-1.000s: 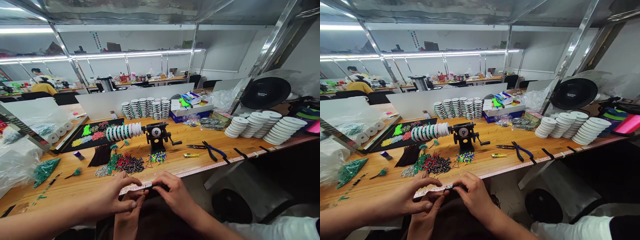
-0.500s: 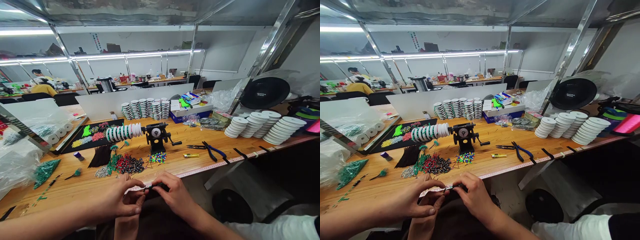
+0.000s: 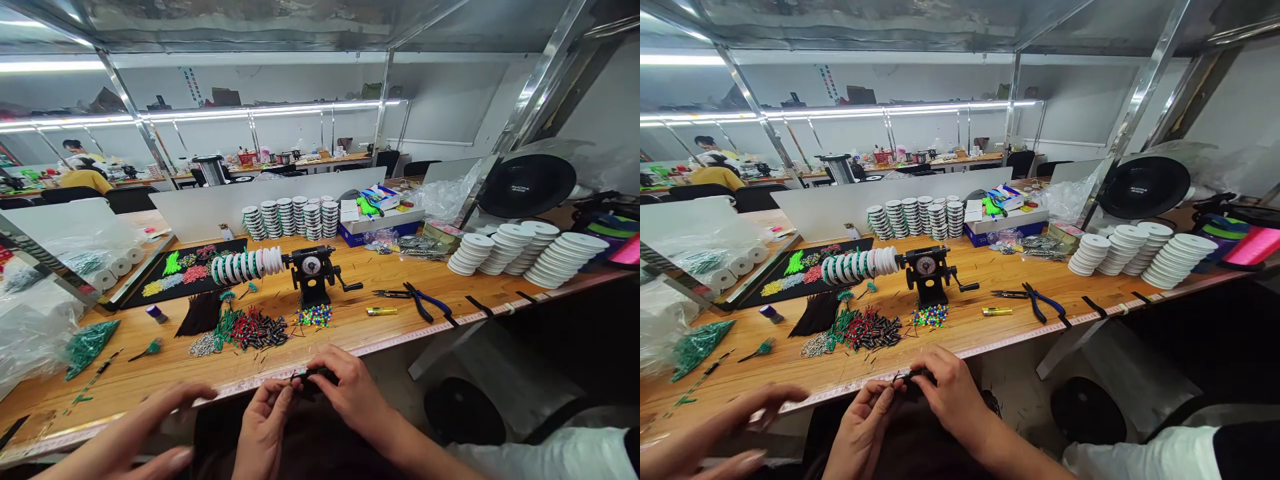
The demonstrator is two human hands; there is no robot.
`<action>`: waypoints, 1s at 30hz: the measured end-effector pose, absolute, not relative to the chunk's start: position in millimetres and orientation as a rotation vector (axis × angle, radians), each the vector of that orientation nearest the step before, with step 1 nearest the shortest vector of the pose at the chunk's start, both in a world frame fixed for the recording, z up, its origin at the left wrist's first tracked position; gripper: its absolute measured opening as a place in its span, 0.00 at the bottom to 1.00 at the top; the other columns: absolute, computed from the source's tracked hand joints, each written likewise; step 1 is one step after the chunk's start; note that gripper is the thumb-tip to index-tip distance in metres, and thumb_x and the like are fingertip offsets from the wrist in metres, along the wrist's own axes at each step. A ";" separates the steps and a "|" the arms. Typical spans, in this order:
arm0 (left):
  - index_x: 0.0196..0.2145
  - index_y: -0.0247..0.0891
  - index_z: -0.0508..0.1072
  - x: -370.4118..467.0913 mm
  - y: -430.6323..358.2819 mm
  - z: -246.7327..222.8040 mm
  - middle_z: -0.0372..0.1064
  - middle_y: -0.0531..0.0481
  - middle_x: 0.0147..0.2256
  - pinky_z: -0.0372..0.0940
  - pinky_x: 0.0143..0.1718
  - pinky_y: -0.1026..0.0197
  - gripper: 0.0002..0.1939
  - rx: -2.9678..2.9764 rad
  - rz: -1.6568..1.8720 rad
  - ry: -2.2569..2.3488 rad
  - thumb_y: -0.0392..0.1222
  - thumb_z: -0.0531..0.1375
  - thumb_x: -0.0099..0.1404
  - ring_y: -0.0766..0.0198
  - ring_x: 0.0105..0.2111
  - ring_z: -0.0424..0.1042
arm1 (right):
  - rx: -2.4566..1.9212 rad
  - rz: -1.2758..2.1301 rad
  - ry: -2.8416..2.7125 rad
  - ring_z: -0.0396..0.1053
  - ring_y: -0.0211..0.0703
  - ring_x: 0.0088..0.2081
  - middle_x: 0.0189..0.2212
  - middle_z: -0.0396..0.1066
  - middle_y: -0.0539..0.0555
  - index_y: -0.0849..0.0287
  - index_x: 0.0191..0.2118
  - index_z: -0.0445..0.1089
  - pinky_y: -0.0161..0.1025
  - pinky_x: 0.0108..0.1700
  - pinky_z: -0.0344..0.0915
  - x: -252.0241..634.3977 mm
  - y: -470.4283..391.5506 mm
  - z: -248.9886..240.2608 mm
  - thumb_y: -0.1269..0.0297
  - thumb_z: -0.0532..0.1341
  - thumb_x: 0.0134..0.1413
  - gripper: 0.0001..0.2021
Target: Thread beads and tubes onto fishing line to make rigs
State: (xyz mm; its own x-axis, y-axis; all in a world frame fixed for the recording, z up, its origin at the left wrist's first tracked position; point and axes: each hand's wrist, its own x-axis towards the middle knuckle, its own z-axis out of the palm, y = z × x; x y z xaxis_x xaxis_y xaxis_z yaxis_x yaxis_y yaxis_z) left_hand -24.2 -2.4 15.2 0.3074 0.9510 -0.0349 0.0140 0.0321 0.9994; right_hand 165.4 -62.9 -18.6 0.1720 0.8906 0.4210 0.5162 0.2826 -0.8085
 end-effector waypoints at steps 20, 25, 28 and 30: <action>0.29 0.36 0.78 3.7 -19.6 -23.7 0.76 0.50 0.31 0.71 0.41 0.66 0.14 0.674 0.905 0.792 0.42 0.77 0.48 0.63 0.35 0.75 | -1.286 0.915 -1.200 0.73 0.43 0.36 0.32 0.76 0.51 0.59 0.37 0.73 0.36 0.41 0.67 164.8 -64.5 -17.0 0.70 0.63 0.54 0.04; 0.30 0.37 0.78 0.7 -19.3 -25.7 0.75 0.52 0.29 0.70 0.39 0.69 0.15 0.716 0.920 0.816 0.45 0.76 0.49 0.66 0.33 0.72 | -1.275 0.951 -1.177 0.72 0.44 0.36 0.32 0.76 0.51 0.60 0.36 0.73 0.37 0.41 0.67 162.4 -64.4 -19.1 0.68 0.63 0.54 0.04; 0.31 0.37 0.77 -0.2 -20.6 -25.7 0.74 0.52 0.28 0.67 0.30 0.73 0.18 0.764 0.936 0.866 0.47 0.77 0.48 0.69 0.28 0.70 | -1.306 0.900 -1.198 0.72 0.44 0.36 0.32 0.76 0.51 0.59 0.37 0.74 0.37 0.40 0.66 162.4 -65.7 -18.3 0.68 0.63 0.55 0.04; 0.31 0.36 0.76 0.5 -21.8 -25.6 0.75 0.51 0.26 0.60 0.21 0.75 0.19 0.800 0.949 0.882 0.48 0.77 0.47 0.71 0.24 0.68 | -1.313 0.878 -1.212 0.72 0.44 0.36 0.33 0.76 0.51 0.59 0.37 0.74 0.37 0.40 0.65 162.6 -65.7 -17.9 0.69 0.63 0.56 0.04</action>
